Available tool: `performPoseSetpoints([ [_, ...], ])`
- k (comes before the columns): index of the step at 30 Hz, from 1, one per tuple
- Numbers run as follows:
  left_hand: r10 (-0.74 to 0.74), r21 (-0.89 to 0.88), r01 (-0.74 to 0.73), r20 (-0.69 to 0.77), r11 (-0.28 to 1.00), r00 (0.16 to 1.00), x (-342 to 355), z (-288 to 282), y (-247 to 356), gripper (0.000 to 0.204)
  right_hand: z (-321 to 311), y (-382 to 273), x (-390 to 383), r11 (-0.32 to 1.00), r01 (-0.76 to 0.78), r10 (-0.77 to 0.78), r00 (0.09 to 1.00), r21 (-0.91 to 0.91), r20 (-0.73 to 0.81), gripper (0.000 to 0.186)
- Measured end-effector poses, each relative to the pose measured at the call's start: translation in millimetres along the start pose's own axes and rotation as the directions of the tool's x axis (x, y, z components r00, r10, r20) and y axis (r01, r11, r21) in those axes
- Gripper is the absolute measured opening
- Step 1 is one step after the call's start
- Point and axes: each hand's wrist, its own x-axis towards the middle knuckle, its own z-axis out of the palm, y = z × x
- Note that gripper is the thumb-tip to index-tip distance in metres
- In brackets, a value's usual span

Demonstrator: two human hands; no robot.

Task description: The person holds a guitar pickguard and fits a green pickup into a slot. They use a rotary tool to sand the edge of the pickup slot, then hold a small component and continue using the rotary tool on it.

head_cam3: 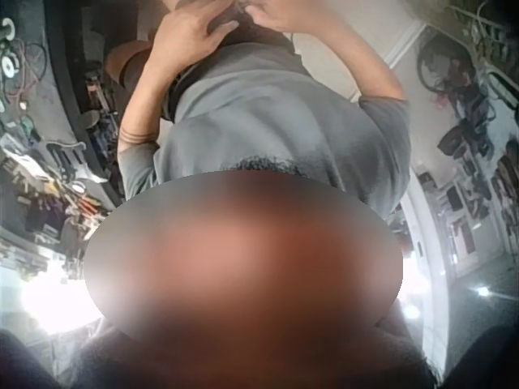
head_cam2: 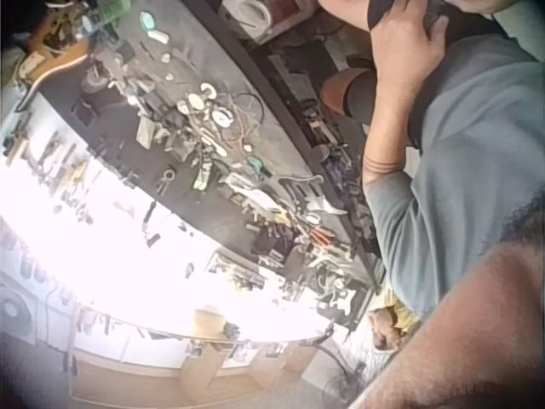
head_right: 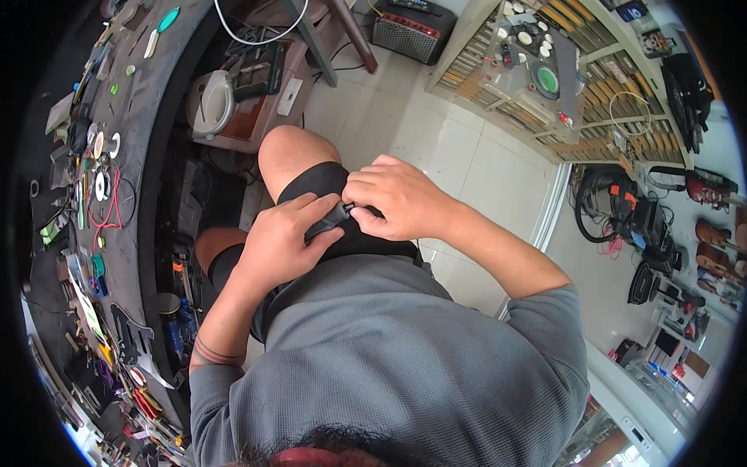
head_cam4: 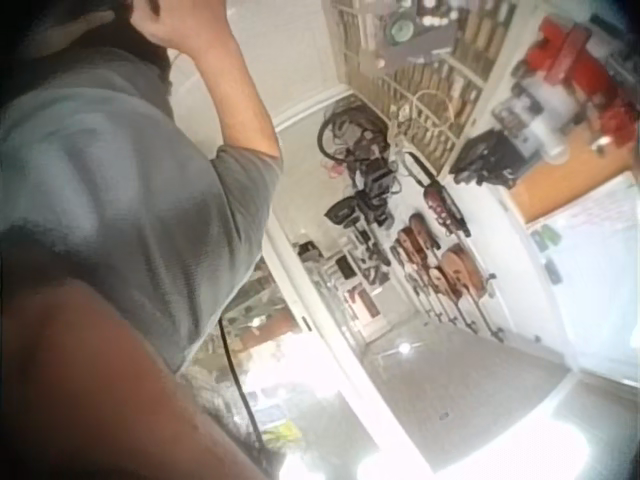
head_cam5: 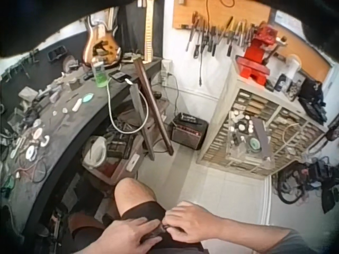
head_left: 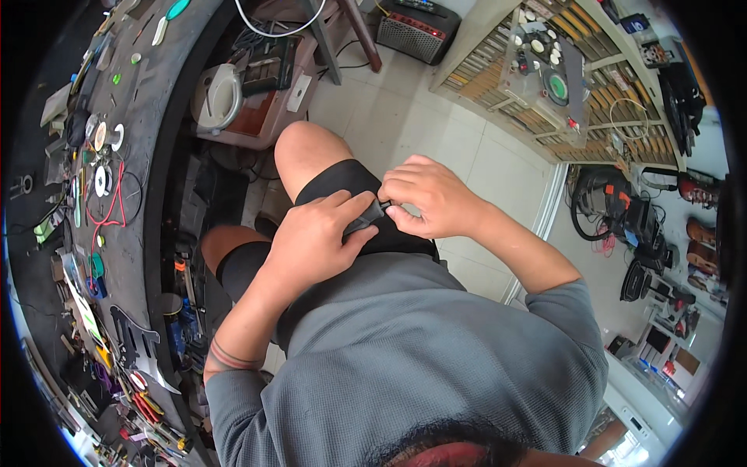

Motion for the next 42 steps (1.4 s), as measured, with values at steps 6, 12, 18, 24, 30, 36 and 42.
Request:
performPoseSetpoints([
  [6, 0.001, -0.041, 0.0, 0.026, 0.999, 1.0, -7.3, -1.6, -6.9, 0.046, 14.3, -2.8, 0.0, 0.993, -0.081, 0.079, 0.996, 0.087, 0.029, 0.011],
  [12, 0.131, 0.197, -0.107, -0.114, 0.974, 0.985, -16.1, 10.5, -15.7, 0.047, 45.4, -5.4, -4.4, 0.877, -0.318, 0.336, 0.942, 0.359, 0.014, 0.013],
  [18, 0.129, 0.227, -0.087, -0.178, 0.97, 0.975, -34.5, 11.0, -27.5, 0.05, 30.3, -15.1, 9.8, 0.664, -0.566, 0.469, 0.824, 0.488, 0.318, 0.032],
  [24, 0.107, 0.217, -0.069, -0.17, 0.974, 0.98, -49.2, 3.1, -31.3, 0.049, 25.3, -27.9, 18.6, 0.694, -0.641, 0.512, 0.76, 0.328, 0.401, 0.041],
  [30, 0.039, 0.063, -0.027, -0.202, 0.998, 0.978, -56.5, -2.5, -32.4, 0.048, 26.7, -37.4, 27.7, 0.987, -0.121, 0.118, 0.992, 0.102, 0.034, 0.025],
  [36, 0.062, 0.106, -0.043, -0.192, 0.993, 0.979, -60.9, -9.1, -26.6, 0.047, 18.3, -41.9, 27.7, 0.916, -0.389, 0.357, 0.901, 0.095, 0.247, 0.026],
  [42, 0.037, 0.031, -0.032, -0.175, 0.999, 0.984, -62.0, -12.1, -27.5, 0.047, 19.8, -43.3, 31.4, 0.994, -0.049, 0.042, 0.997, 0.101, 0.069, 0.023],
])
